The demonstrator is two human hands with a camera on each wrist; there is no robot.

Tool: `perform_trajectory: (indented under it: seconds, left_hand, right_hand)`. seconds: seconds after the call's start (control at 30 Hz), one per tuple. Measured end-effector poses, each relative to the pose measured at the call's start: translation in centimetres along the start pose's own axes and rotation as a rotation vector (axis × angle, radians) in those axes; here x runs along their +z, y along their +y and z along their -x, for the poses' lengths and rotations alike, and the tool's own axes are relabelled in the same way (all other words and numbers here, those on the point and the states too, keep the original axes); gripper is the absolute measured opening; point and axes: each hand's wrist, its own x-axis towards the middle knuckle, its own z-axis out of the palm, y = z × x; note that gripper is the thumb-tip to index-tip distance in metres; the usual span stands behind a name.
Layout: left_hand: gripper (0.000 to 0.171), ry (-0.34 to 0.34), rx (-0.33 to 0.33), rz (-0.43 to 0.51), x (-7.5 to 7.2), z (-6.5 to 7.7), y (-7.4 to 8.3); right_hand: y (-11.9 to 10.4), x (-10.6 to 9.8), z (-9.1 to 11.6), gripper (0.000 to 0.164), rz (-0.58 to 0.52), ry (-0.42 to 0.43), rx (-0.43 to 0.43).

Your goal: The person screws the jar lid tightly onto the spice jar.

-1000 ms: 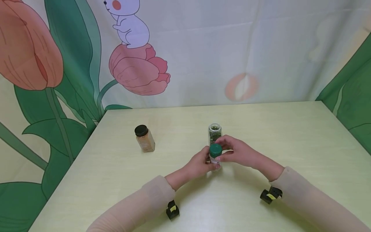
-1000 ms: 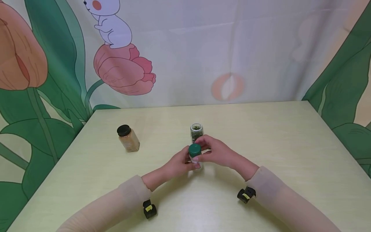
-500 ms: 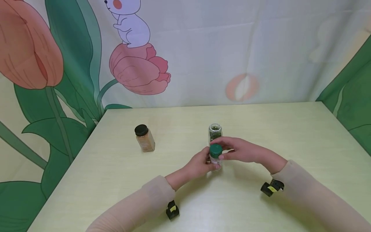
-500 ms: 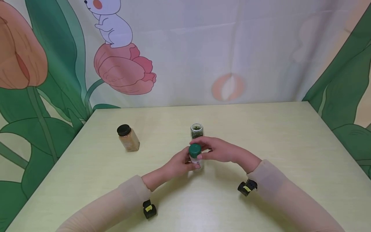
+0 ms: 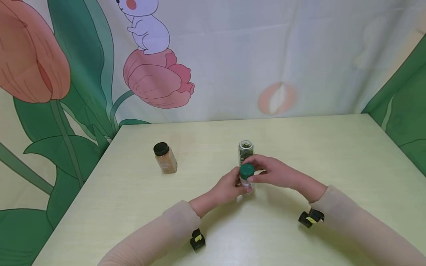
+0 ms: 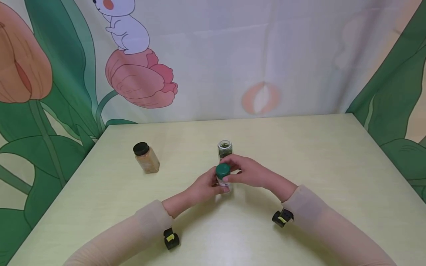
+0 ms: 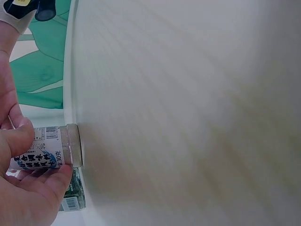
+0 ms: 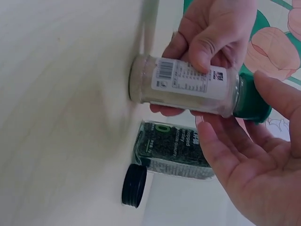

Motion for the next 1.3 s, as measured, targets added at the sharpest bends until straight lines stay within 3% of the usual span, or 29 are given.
perform_trajectory:
  seconds: [0.53, 0.67, 0.8, 0.93, 1.1, 1.3]
  left_hand:
    - [0.045, -0.008, -0.003, 0.016, 0.0, 0.1, 0.1]
    - [0.046, -0.012, 0.006, 0.012, -0.1, 0.1, 0.1]
    - [0.047, -0.012, 0.001, 0.009, -0.1, 0.1, 0.1]
    - [0.047, -0.007, -0.01, 0.004, -0.1, 0.1, 0.2]
    - [0.047, -0.003, -0.002, 0.01, 0.0, 0.1, 0.2]
    - [0.047, -0.007, 0.004, 0.013, -0.1, 0.1, 0.1]
  right_hand:
    - [-0.4, 1.7, 0.2, 0.039, -0.027, 0.142, 0.021]
    - [-0.4, 1.3, 0.2, 0.048, -0.025, 0.089, 0.027]
    - [-0.4, 0.3, 0.2, 0.059, -0.012, -0.031, 0.029]
    - [-0.7, -0.7, 0.1, 0.058, 0.023, -0.114, -0.004]
    - [-1.1, -1.0, 0.0, 0.048, 0.065, -0.115, -0.065]
    - [-1.0, -0.6, 0.0, 0.045, 0.057, -0.08, -0.047]
